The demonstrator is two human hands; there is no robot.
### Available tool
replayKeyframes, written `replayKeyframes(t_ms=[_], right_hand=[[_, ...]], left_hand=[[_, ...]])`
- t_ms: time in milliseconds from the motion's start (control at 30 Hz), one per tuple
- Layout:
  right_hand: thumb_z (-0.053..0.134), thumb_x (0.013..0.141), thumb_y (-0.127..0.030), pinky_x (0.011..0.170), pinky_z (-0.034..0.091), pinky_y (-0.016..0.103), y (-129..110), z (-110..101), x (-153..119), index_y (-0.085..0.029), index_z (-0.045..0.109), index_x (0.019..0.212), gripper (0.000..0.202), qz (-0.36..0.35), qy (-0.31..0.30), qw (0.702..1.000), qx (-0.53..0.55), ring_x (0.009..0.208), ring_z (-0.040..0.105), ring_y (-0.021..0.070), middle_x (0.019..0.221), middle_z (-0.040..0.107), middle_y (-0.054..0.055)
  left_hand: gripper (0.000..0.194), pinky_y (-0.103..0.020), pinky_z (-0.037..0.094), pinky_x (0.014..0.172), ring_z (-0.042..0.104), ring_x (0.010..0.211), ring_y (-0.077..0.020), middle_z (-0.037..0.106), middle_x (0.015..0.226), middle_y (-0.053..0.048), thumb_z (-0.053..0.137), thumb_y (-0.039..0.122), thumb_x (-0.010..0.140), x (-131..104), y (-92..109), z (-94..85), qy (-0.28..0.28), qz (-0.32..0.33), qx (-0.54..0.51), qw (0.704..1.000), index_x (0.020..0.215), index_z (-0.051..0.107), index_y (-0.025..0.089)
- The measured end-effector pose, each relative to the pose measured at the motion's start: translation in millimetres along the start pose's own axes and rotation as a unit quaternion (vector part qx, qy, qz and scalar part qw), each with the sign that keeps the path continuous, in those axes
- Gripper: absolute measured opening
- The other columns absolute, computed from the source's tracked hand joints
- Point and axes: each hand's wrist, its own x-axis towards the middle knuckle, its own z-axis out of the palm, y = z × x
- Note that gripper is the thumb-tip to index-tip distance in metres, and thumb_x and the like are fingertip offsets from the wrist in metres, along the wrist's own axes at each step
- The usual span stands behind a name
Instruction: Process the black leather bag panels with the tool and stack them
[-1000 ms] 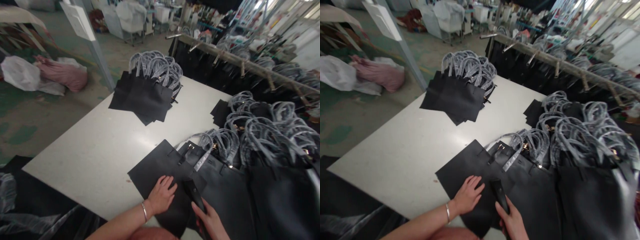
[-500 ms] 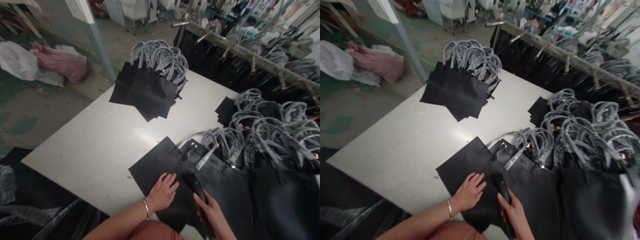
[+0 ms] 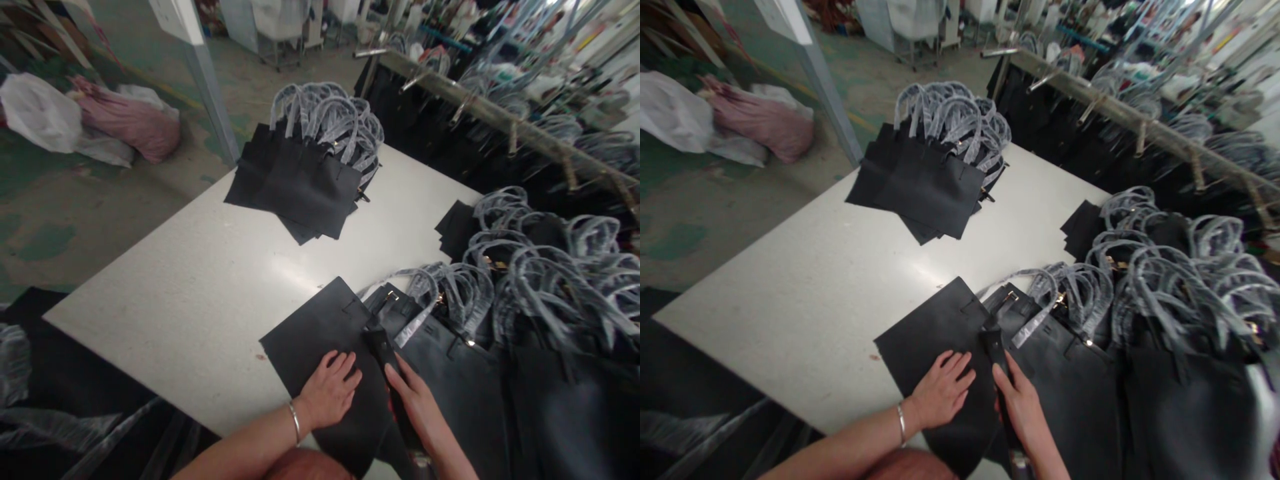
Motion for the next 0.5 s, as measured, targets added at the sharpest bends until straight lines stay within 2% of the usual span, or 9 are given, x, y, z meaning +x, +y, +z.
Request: replayKeyframes(t_ms=[167, 333, 500], right_hand=[[0.055, 0.079, -0.059, 0.036, 0.043, 0.023, -16, 1, 19, -0.025, 0.05, 0.132, 0.062, 0.012, -0.031, 0.999, 0.006, 0.042, 0.056, 0.0147, 0.058, 0.057, -0.004], [0.056, 0.079, -0.06, 0.034, 0.043, 0.024, -22, -5, 21, -0.024, 0.051, 0.129, 0.062, 0.043, -0.059, 0.997, -0.013, 0.04, 0.055, 0.0149, 0.058, 0.057, -0.004], [0.059, 0.078, -0.057, 0.033, 0.042, 0.024, -36, 2, 30, -0.021, 0.055, 0.126, 0.061, 0.031, -0.038, 0.999, -0.007, 0.04, 0.055, 0.0153, 0.056, 0.058, -0.003]], left_hand=[[0.039, -0.044, 0.019, 0.108, 0.039, 0.127, -0.0255, 0.041, 0.143, -0.011, 0.042, 0.036, 0.094, 0, -2, 0.5, 0.006, 0.0, 0.006, 1.0, 0.129, 0.049, 0.021], [0.038, -0.044, 0.018, 0.109, 0.04, 0.126, -0.0252, 0.041, 0.143, -0.011, 0.041, 0.036, 0.095, 0, -3, 0.6, 0.005, 0.001, 0.0, 1.0, 0.129, 0.049, 0.021], [0.038, -0.044, 0.018, 0.109, 0.04, 0.126, -0.0252, 0.041, 0.143, -0.011, 0.04, 0.035, 0.095, 1, -3, -1.0, -0.001, -0.003, -0.005, 1.0, 0.128, 0.049, 0.02]])
